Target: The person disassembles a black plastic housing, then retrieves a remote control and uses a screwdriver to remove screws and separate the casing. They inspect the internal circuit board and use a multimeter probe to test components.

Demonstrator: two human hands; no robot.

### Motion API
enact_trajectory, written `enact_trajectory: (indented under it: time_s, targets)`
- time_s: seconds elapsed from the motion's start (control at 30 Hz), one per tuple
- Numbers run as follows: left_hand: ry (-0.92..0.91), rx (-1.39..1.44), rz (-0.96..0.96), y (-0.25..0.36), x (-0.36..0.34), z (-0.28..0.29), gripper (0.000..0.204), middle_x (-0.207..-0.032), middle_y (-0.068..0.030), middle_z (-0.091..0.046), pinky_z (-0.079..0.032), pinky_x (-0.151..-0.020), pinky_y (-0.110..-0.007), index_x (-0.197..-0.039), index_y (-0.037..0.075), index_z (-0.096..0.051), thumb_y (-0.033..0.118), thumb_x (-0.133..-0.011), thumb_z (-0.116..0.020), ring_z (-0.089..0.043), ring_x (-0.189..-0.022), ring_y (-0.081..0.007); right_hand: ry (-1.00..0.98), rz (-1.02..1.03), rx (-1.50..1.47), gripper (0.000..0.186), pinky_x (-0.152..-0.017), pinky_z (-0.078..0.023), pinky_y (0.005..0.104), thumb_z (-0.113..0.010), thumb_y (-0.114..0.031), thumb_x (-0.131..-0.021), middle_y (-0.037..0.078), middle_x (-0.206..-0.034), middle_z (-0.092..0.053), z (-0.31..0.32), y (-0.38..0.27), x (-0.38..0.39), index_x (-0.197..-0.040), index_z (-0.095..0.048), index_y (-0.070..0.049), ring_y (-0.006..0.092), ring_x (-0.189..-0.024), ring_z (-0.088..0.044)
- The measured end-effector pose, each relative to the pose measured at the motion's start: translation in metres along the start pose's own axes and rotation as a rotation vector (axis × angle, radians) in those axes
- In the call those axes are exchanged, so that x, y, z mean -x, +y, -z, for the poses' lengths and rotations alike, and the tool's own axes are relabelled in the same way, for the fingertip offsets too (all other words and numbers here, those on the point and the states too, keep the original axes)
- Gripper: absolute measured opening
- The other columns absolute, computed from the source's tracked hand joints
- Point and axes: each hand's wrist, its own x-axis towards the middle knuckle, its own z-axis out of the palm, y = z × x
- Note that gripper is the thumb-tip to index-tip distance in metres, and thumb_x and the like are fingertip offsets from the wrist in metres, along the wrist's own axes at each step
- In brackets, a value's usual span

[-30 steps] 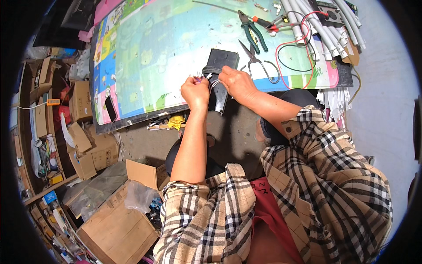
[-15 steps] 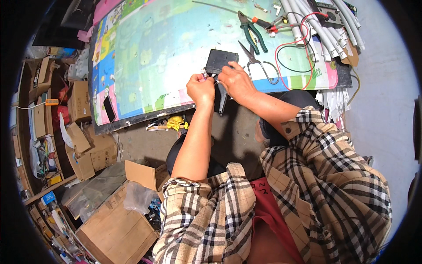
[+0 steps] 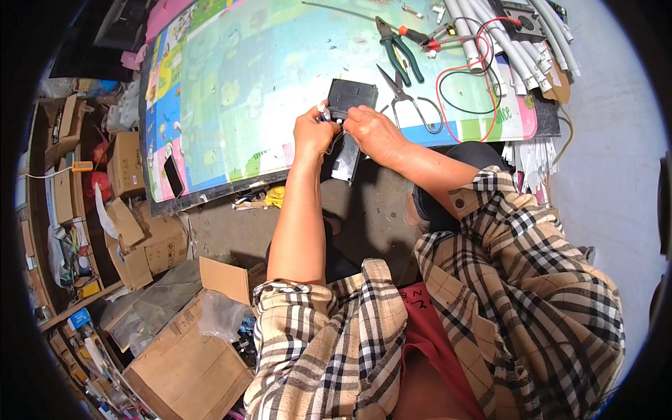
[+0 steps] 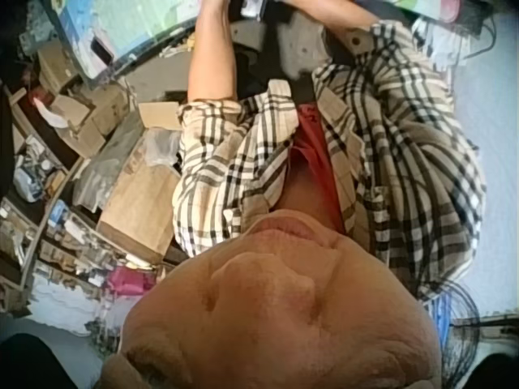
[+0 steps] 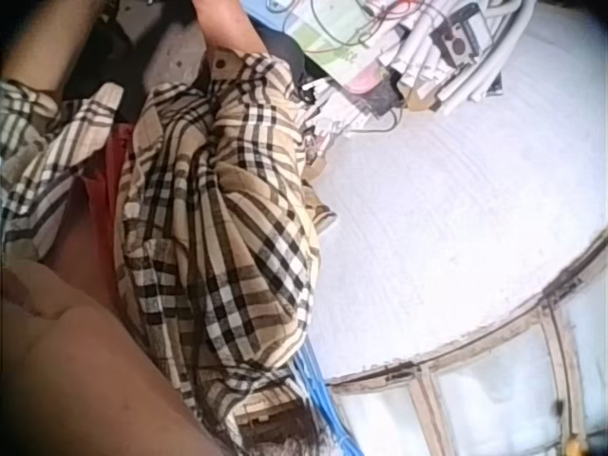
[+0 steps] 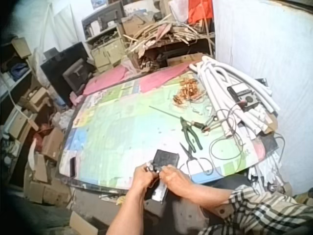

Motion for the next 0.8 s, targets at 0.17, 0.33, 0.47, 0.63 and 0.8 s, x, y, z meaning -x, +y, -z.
enact_trajectory:
  time_s: [0.17, 0.33, 0.47, 0.63, 0.8]
  targets:
    - [-0.062, -0.112, -0.037, 0.0, -0.008, 0.001, 0.046, -0.076, -0.0036, -0.061, -0.043, -0.052, -0.026, -0.108, 0.002, -0.064, -0.009, -0.064, -0.063, -0.054, -0.06, -0.0114, 0.001, 0.02, 0.02, 0.008, -0.07, -0.05, 0.0392, -0.057, 0.002, -0.07, 0.011, -0.083, -0.053, -0.002, 0.003, 0.002, -0.076, -0.058, -0.002, 0.0297, -0.08, -0.055]
    - [0.062, -0.222, -0.128, -0.002, -0.008, -0.01, 0.029, -0.069, -0.0055, -0.062, -0.046, -0.057, -0.029, -0.092, 0.005, -0.065, -0.002, -0.064, -0.064, -0.057, -0.061, -0.0161, -0.005, 0.029, 0.004, 0.007, -0.07, -0.05, 0.0391, -0.057, 0.001, -0.07, 0.011, -0.081, -0.052, -0.001, 0.003, 0.003, -0.076, -0.058, -0.002, 0.0299, -0.08, -0.055]
    - [0.18, -0.418, -0.272, -0.011, -0.009, -0.014, 0.026, -0.069, -0.0106, -0.065, -0.049, -0.063, -0.032, -0.09, 0.007, -0.065, 0.003, -0.064, -0.064, -0.061, -0.064, -0.022, 0.013, 0.043, -0.012, 0.005, -0.069, -0.049, 0.0388, -0.057, 0.001, -0.071, 0.011, -0.08, -0.052, -0.002, 0.002, 0.003, -0.075, -0.057, -0.002, 0.03, -0.08, -0.055]
    - [0.068, -0.286, -0.13, -0.002, -0.005, -0.004, 0.027, -0.073, -0.0018, -0.064, -0.044, -0.057, -0.025, -0.093, 0.005, -0.066, -0.002, -0.067, -0.067, -0.057, -0.063, -0.0108, 0.033, 0.07, -0.007, 0.005, -0.071, -0.049, 0.0385, -0.057, 0.001, -0.071, 0.011, -0.08, -0.052, -0.002, 0.001, 0.003, -0.074, -0.056, -0.002, 0.0302, -0.081, -0.056]
    - [-0.032, -0.279, -0.168, -0.002, -0.005, 0.013, 0.041, -0.075, -0.0058, -0.063, -0.047, -0.057, -0.028, -0.11, 0.0, -0.057, -0.003, -0.07, -0.07, -0.057, -0.062, -0.0127, 0.009, 0.043, -0.007, 0.008, -0.071, -0.049, 0.039, -0.057, 0.003, -0.069, 0.012, -0.082, -0.052, -0.002, 0.002, 0.005, -0.075, -0.056, -0.002, 0.0311, -0.082, -0.056]
